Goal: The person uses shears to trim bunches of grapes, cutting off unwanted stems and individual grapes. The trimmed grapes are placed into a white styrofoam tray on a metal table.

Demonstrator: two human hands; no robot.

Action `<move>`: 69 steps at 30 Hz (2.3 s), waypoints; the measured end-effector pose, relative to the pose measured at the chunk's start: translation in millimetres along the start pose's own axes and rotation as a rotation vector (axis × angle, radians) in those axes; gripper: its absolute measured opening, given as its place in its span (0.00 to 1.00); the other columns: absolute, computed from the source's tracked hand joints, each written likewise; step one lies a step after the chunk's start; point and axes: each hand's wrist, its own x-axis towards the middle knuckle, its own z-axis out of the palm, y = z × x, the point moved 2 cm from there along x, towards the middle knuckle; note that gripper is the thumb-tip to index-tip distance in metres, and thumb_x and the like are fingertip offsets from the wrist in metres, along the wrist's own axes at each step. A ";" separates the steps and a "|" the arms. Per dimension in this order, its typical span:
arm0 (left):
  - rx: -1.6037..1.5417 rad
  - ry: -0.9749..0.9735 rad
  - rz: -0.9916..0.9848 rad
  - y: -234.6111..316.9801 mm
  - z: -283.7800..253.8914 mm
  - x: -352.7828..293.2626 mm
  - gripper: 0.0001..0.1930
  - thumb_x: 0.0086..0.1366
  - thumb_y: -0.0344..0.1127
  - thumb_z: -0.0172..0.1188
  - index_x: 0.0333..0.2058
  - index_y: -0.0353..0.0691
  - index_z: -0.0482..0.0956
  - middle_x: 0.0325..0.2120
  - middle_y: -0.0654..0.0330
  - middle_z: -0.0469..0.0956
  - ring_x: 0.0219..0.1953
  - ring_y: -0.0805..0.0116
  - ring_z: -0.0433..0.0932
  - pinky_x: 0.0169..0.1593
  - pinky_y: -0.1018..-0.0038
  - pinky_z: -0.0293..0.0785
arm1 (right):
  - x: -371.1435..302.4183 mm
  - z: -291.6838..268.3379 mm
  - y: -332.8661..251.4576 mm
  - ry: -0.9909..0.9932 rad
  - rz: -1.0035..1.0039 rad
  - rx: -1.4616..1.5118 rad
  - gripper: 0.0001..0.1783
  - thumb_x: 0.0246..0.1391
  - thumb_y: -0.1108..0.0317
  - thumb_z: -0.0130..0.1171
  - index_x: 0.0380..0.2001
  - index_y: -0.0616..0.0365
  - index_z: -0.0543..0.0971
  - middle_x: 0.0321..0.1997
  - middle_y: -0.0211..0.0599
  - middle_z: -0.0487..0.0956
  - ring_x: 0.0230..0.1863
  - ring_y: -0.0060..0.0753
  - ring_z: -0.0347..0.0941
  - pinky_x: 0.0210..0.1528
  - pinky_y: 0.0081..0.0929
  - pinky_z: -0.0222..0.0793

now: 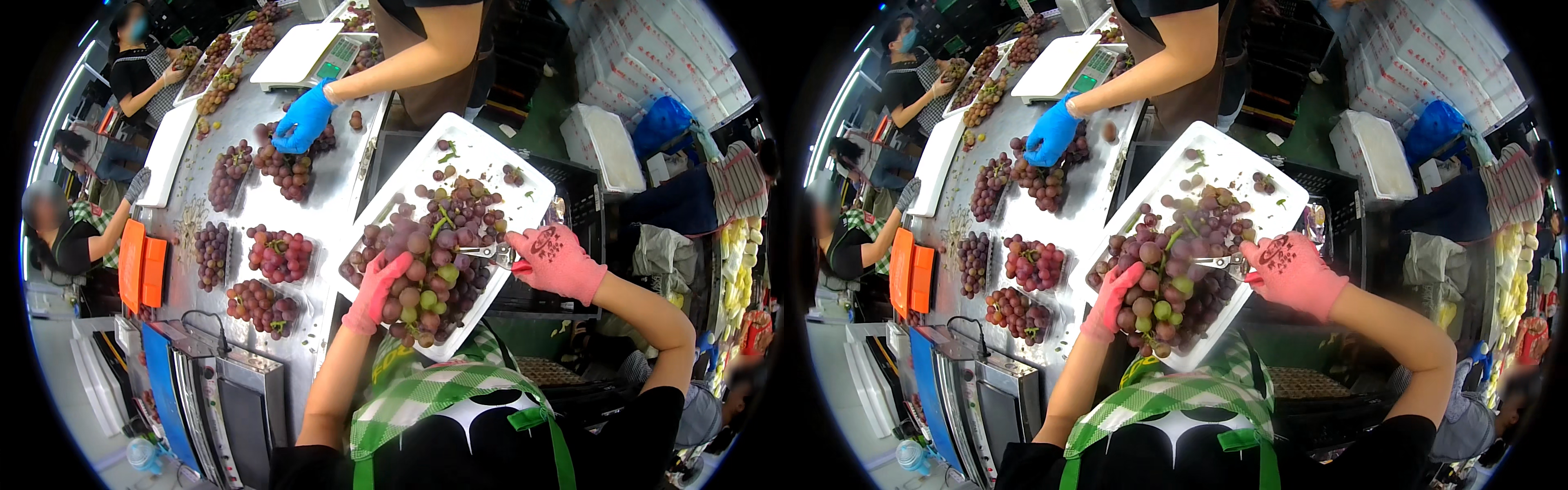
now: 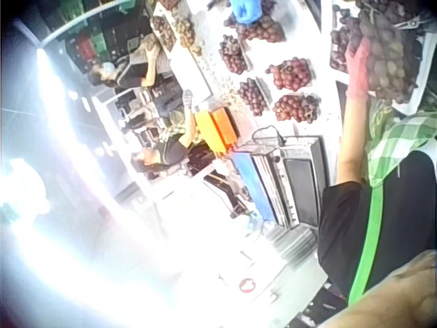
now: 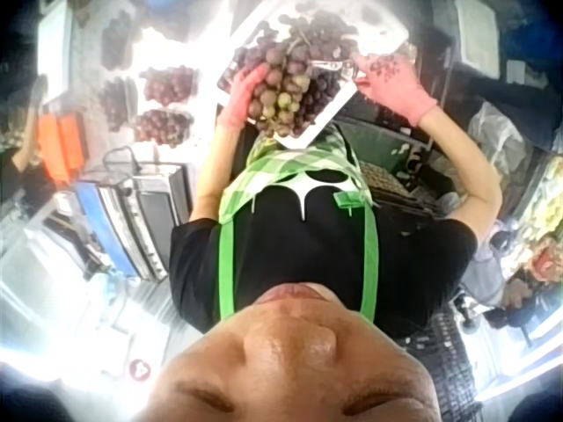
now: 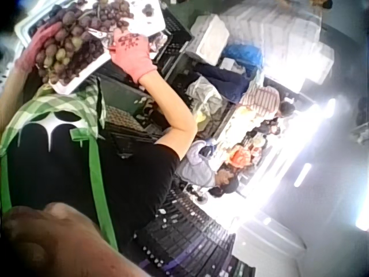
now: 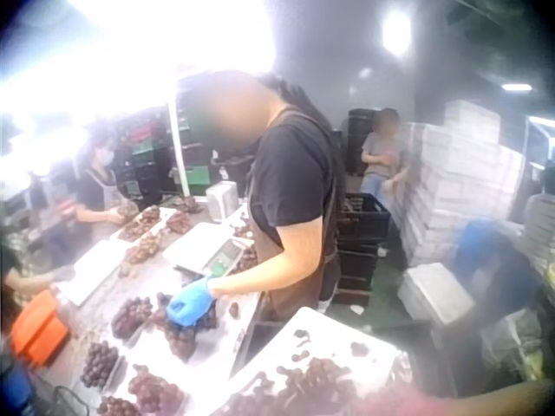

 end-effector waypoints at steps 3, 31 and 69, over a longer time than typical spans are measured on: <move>-0.026 -0.001 -0.015 3.4 2.6 1.1 0.22 0.61 0.36 0.54 0.52 0.36 0.65 0.45 0.57 0.71 0.44 0.68 0.72 0.47 0.72 0.72 | 0.9 7.3 2.9 0.008 0.035 0.088 0.20 0.47 0.56 0.54 0.40 0.55 0.67 0.31 0.37 0.74 0.32 0.39 0.74 0.37 0.35 0.65; 0.258 -0.094 -0.132 17.2 16.2 8.0 0.21 0.61 0.38 0.53 0.50 0.34 0.66 0.40 0.59 0.73 0.39 0.72 0.74 0.43 0.76 0.73 | 0.9 -11.3 6.4 0.206 -0.234 -0.321 0.21 0.42 0.61 0.54 0.42 0.56 0.70 0.30 0.30 0.73 0.32 0.31 0.71 0.39 0.30 0.63; 0.206 -0.103 -0.148 19.1 29.9 0.5 0.22 0.61 0.38 0.54 0.51 0.34 0.66 0.41 0.60 0.73 0.40 0.72 0.74 0.43 0.77 0.72 | -5.7 -4.6 -4.7 -0.057 0.057 0.080 0.22 0.43 0.52 0.54 0.36 0.56 0.67 0.31 0.40 0.74 0.35 0.42 0.73 0.40 0.36 0.63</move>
